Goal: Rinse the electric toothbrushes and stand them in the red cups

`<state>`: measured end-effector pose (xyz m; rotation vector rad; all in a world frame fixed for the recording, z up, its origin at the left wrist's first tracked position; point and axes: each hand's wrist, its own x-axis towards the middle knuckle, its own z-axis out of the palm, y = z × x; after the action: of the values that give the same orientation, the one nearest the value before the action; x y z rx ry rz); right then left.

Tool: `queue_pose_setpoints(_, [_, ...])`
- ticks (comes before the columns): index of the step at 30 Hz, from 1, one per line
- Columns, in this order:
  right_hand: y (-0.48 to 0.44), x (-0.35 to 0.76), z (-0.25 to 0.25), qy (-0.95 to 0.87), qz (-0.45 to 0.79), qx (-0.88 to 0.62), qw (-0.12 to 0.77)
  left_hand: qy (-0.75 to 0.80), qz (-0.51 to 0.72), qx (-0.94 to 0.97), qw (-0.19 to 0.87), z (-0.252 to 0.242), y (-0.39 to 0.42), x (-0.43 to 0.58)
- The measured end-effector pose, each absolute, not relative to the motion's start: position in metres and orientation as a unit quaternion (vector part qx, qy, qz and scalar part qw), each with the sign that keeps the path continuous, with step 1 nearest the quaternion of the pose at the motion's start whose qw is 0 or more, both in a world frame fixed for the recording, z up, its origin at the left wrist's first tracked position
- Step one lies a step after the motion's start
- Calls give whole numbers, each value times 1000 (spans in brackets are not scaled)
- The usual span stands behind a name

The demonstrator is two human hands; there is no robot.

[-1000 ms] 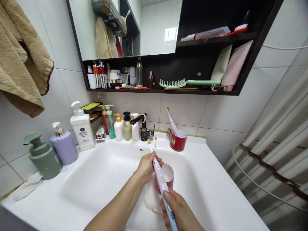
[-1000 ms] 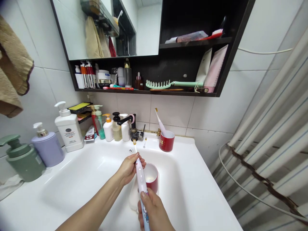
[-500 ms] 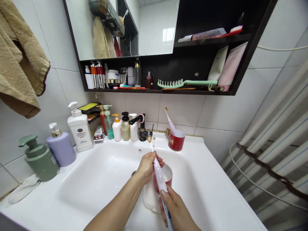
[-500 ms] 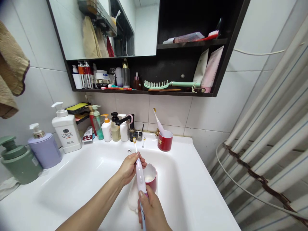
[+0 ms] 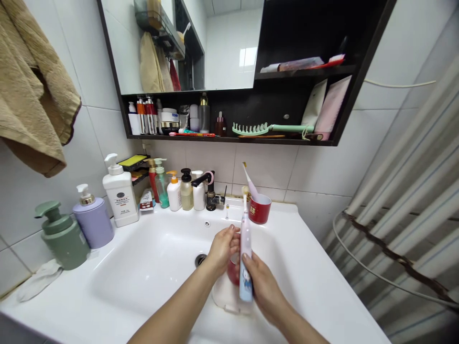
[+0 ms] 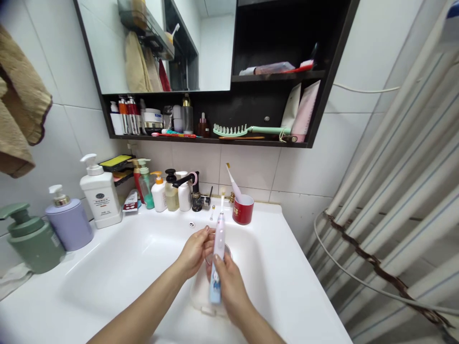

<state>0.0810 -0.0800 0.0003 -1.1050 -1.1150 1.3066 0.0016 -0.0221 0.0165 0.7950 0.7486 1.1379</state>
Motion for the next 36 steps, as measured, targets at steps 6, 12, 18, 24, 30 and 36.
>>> queue_pose_setpoints(6, [-36,99,14,-588,299,-538,524,404,517,576,488,-9,-24,-9])
queue_pose_setpoints(12, [-23,102,-12,-603,208,-605,477,407,380,787,264,-26,-35,-17])
queue_pose_setpoints(18, [-27,102,-19,-611,155,-639,441,386,300,843,223,-30,-34,-14])
queue_pose_setpoints(24, [-33,120,-9,-618,130,-652,418,359,264,874,195,-13,-37,7])
queue_pose_setpoints(30, [-27,176,29,-609,88,-681,397,313,226,916,107,20,-26,62])
queue_pose_setpoints(36, [3,231,53,-577,34,-727,370,291,252,921,64,35,9,124])
